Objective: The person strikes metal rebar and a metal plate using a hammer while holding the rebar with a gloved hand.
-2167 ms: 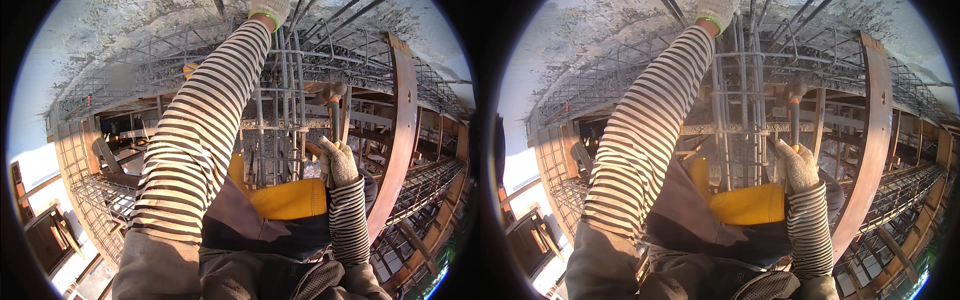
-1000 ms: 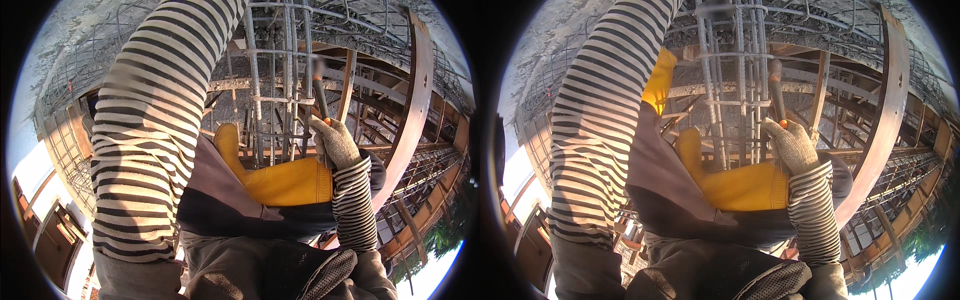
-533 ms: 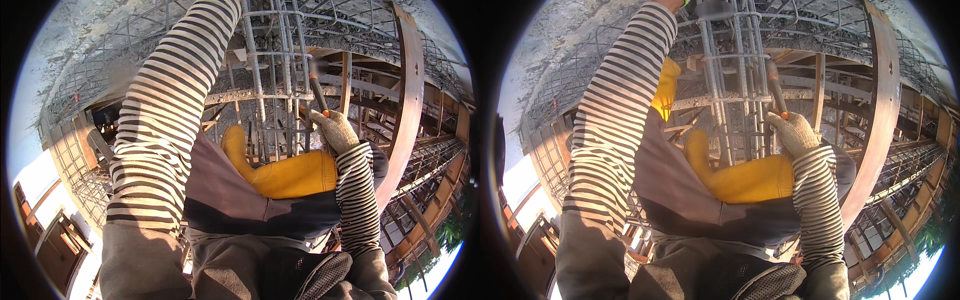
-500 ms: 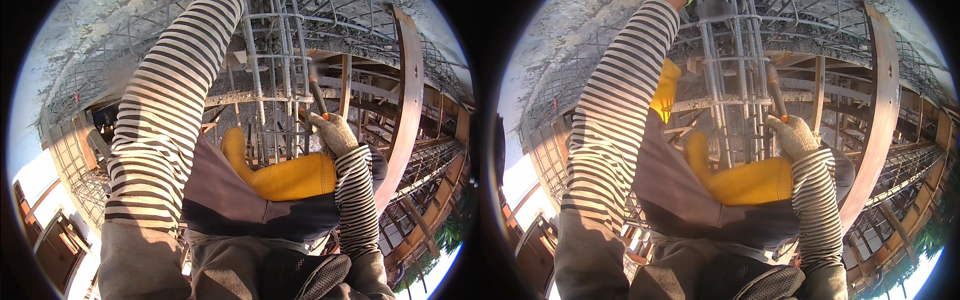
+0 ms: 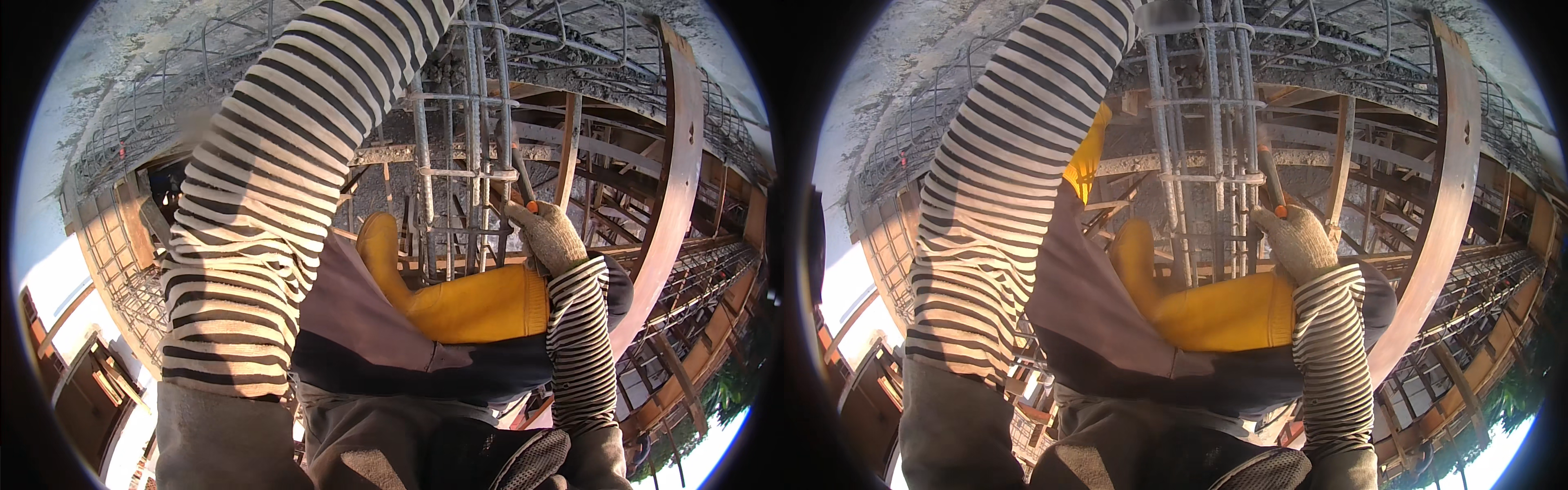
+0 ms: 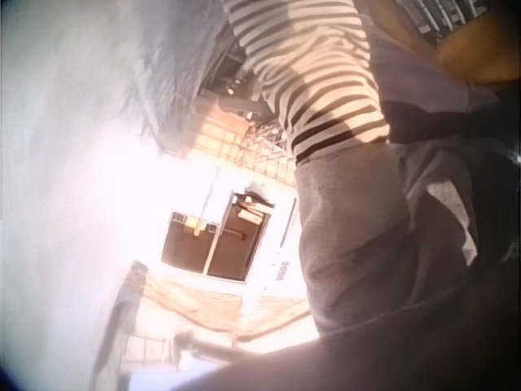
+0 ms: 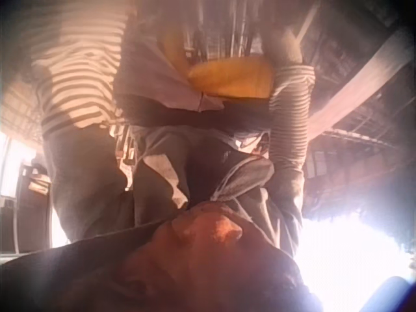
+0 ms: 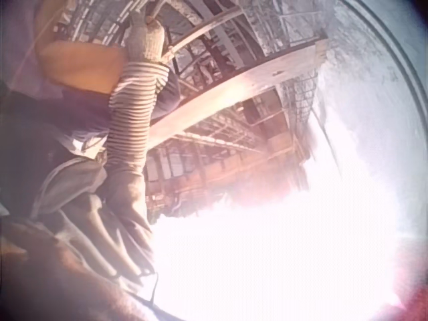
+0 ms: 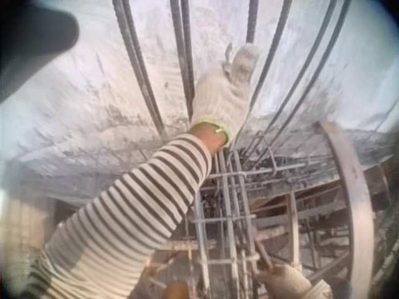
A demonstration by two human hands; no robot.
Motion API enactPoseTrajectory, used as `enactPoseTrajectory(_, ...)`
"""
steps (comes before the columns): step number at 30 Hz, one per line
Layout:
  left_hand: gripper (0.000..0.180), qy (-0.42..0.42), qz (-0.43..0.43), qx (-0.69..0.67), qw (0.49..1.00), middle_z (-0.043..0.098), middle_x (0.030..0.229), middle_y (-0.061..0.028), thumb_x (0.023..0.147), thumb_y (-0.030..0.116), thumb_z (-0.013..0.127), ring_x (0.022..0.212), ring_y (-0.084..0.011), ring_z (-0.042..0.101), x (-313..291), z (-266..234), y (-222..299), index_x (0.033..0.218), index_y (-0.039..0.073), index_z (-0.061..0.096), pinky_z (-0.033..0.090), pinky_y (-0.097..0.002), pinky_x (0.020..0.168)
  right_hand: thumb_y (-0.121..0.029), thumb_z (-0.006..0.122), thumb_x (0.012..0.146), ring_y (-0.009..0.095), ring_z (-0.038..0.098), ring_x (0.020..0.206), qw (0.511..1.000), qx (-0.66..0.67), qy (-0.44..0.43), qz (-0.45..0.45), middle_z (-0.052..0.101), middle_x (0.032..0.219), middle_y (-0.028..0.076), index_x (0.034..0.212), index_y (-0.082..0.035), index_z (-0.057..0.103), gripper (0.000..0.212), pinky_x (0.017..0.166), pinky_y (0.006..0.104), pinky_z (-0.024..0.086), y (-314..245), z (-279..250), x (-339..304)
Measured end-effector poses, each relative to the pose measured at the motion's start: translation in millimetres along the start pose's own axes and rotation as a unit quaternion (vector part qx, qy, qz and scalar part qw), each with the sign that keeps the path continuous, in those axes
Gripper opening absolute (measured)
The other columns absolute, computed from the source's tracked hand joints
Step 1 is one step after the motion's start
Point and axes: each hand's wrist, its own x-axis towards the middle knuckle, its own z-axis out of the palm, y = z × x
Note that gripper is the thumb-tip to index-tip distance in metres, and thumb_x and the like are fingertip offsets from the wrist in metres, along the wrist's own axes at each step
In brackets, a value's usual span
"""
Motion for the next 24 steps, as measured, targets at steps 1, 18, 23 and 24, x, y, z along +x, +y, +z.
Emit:
enactPoseTrajectory(1, 0.084, 0.056, 0.018, -0.055, 0.997, 0.064, 0.080, -0.0173, 0.097, 0.075, 0.050, 0.073, -0.0307, 0.063, -9, 7, -8, 0.101, -0.007, 0.065, 0.052, -0.0442, 0.074, -0.035, 0.069, 0.100, 0.007, 0.049, 0.045, 0.999, -0.027, 0.010, -0.034, 0.050, 0.058, -0.003, 0.090, -0.005, 0.063, 0.032, 0.041, 0.0246, 0.041, 8, -2, 3)
enactPoseTrajectory(18, 0.043, -0.217, -0.132, -0.305, 0.918, 0.069, 0.082, -0.0021, 0.099, 0.043, 0.065, 0.069, -0.0105, 0.058, -49, -42, 13, 0.110, 0.003, 0.075, 0.049, -0.0296, 0.065, -0.022, 0.069, 0.094, 0.007, 0.051, 0.045, 0.973, 0.176, 0.050, -0.140, 0.056, 0.064, 0.000, 0.095, 0.000, 0.064, 0.022, 0.042, 0.0242, 0.044, 16, -18, -51)
enactPoseTrajectory(23, 0.034, -0.194, -0.137, -0.226, 0.945, 0.067, 0.076, -0.0027, 0.099, 0.037, 0.066, 0.064, -0.0106, 0.059, -35, -36, -21, 0.106, 0.005, 0.075, 0.049, -0.0280, 0.058, -0.010, 0.066, 0.096, 0.009, 0.052, 0.045, 0.839, 0.347, 0.081, -0.412, 0.058, 0.067, 0.002, 0.105, 0.002, 0.060, 0.016, 0.041, 0.0246, 0.043, -43, -48, -154)
enactPoseTrajectory(24, 0.042, -0.206, -0.132, -0.156, 0.957, 0.063, 0.073, -0.0023, 0.099, 0.045, 0.063, 0.063, -0.0128, 0.058, -35, -32, -30, 0.105, 0.005, 0.072, 0.050, -0.0301, 0.059, -0.010, 0.065, 0.098, 0.011, 0.053, 0.047, 0.777, 0.359, 0.092, -0.509, 0.059, 0.067, 0.004, 0.108, 0.002, 0.061, 0.016, 0.044, 0.0262, 0.048, -64, -60, -178)
